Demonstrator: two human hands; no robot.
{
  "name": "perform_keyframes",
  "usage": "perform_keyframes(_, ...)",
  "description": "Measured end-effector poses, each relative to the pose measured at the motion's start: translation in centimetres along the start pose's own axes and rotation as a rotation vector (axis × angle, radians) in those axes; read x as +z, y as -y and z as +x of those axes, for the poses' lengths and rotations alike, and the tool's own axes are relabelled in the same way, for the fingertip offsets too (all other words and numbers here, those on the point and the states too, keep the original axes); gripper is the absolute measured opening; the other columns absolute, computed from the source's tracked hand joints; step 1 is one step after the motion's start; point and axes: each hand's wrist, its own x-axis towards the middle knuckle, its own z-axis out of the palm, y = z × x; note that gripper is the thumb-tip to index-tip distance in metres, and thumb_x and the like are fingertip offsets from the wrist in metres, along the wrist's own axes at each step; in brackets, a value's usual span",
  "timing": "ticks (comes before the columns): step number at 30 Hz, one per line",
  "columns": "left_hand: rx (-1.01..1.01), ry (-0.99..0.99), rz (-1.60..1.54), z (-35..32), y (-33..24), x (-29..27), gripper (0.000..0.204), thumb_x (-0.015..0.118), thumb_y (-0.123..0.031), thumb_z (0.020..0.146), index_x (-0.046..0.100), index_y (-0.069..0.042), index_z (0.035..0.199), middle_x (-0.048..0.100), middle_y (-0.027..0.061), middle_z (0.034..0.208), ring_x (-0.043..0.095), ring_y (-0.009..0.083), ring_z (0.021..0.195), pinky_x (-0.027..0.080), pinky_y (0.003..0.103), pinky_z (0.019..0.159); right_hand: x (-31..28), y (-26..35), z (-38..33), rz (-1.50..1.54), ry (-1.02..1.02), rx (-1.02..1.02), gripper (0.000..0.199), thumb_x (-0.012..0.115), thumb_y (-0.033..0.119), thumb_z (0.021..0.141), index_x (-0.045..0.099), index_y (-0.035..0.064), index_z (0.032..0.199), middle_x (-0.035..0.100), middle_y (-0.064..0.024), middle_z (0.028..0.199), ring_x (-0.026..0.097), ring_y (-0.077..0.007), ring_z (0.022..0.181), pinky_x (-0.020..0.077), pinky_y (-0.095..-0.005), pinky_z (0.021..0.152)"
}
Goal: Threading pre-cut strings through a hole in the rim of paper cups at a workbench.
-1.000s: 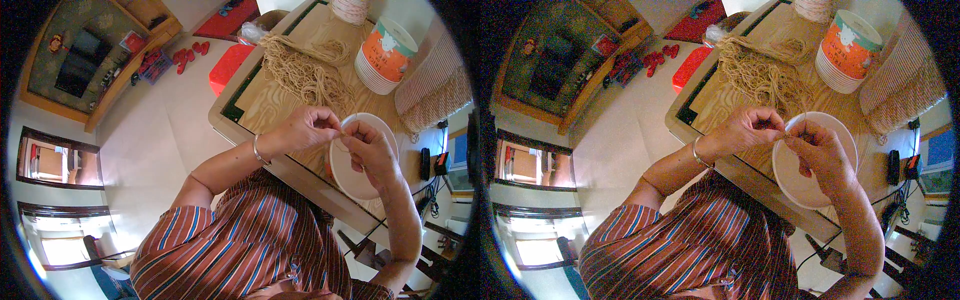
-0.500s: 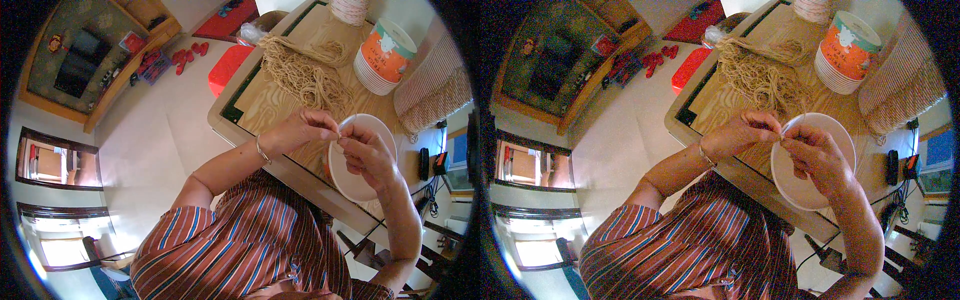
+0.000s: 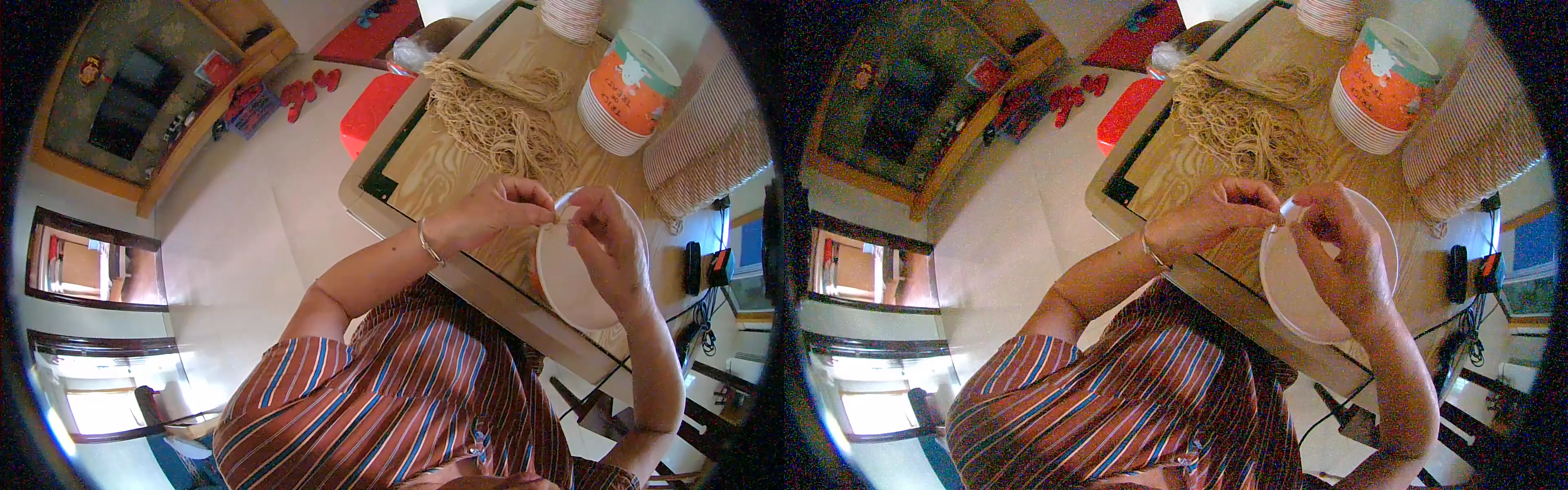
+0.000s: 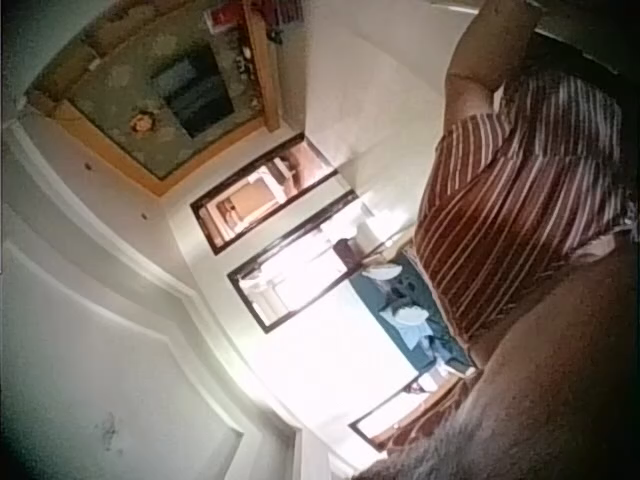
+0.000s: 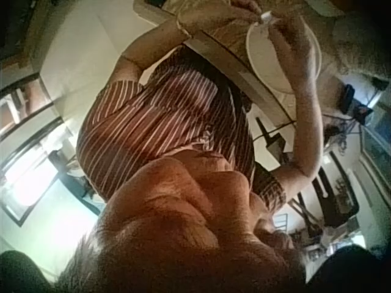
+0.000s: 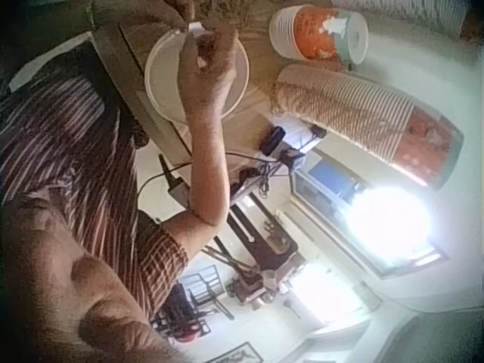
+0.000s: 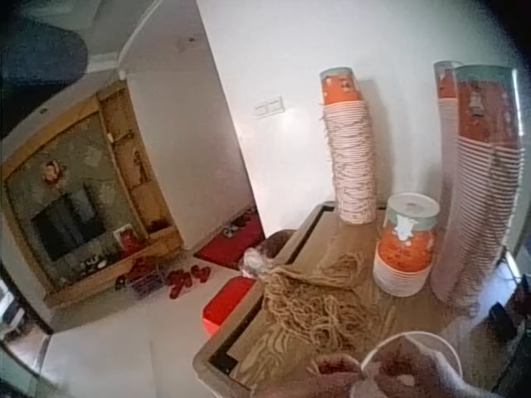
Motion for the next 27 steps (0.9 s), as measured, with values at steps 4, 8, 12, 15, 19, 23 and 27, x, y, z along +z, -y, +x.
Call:
perform_keyframes(4, 0.033, 0.009, -0.008, 0.0, 0.1, -0.3, 0.012, 0.069, -0.011, 0.086, 0.067, -0.004, 0.095, 0.067, 0.0015, 0.091, 0.062, 0.0093, 0.087, 0.048, 0.024, 0.081, 0.6, 1.2, -0.1, -0.300, -0.016, -0.132, 0.014, 0.063, 0.004, 0.086, 0.059, 0.0036, 0.100, 0.062, -0.0085, 0.083, 0.063, -0.0186, 0.075, 0.0513, -0.0330, 0.070)
perform_keyframes(8, 0.036, 0.043, 0.026, 0.1, -0.1, -0.2, 0.013, 0.069, -0.013, 0.086, 0.067, -0.005, 0.096, 0.066, 0.0019, 0.093, 0.061, 0.0108, 0.090, 0.048, 0.026, 0.085, 0.7, 0.4, -0.3, -0.453, -0.029, -0.264, 0.013, 0.064, 0.004, 0.084, 0.060, 0.0025, 0.097, 0.063, -0.0145, 0.087, 0.064, -0.0314, 0.078, 0.0510, -0.0370, 0.069)
perform_keyframes(12, 0.042, 0.058, 0.091, 0.2, -0.5, -0.4, 0.013, 0.068, -0.013, 0.087, 0.067, -0.004, 0.096, 0.067, 0.0023, 0.093, 0.062, 0.0109, 0.090, 0.048, 0.026, 0.085, 0.8, 0.7, -0.4, -0.491, -0.026, -0.303, 0.011, 0.063, 0.004, 0.084, 0.059, 0.0021, 0.095, 0.062, -0.0152, 0.088, 0.063, -0.0352, 0.080, 0.0511, -0.0401, 0.069)
perform_keyframes(15, 0.060, 0.076, 0.098, 0.2, -0.8, -0.4, 0.014, 0.068, -0.008, 0.086, 0.067, -0.001, 0.098, 0.067, 0.0026, 0.093, 0.061, 0.0079, 0.088, 0.049, 0.023, 0.081, 1.0, 0.8, -0.4, -0.576, -0.036, -0.327, 0.012, 0.062, -0.001, 0.083, 0.060, 0.0013, 0.095, 0.062, -0.0147, 0.086, 0.062, -0.0329, 0.077, 0.0501, -0.0376, 0.069)
perform_keyframes(19, 0.069, 0.112, 0.202, 0.4, -1.1, -0.5, 0.016, 0.068, -0.009, 0.086, 0.067, -0.001, 0.099, 0.067, 0.0025, 0.094, 0.061, 0.0078, 0.088, 0.049, 0.023, 0.081, 1.0, 0.4, -0.3, -0.560, -0.028, -0.318, 0.011, 0.061, -0.001, 0.083, 0.059, 0.0011, 0.093, 0.061, -0.0142, 0.084, 0.062, -0.0299, 0.073, 0.0499, -0.0358, 0.065)
perform_keyframes(23, 0.088, 0.095, 0.288, 0.2, -1.5, -0.3, 0.015, 0.069, -0.010, 0.086, 0.067, -0.002, 0.099, 0.066, 0.0000, 0.090, 0.058, 0.0061, 0.084, 0.048, 0.022, 0.076, 0.5, 0.3, 0.6, -0.387, 0.043, -0.051, 0.007, 0.065, 0.005, 0.082, 0.061, 0.0029, 0.087, 0.064, -0.0142, 0.078, 0.064, -0.0293, 0.066, 0.0519, -0.0379, 0.063)
perform_keyframes(27, 0.135, 0.102, 0.431, 0.0, -1.7, 0.1, 0.013, 0.070, -0.012, 0.086, 0.066, -0.004, 0.095, 0.062, -0.0027, 0.084, 0.055, 0.0050, 0.077, 0.046, 0.022, 0.070, 0.3, 0.4, 0.8, -0.342, 0.031, 0.005, 0.008, 0.064, 0.008, 0.083, 0.063, 0.0011, 0.086, 0.066, -0.0130, 0.074, 0.064, -0.0211, 0.062, 0.0508, -0.0338, 0.060)
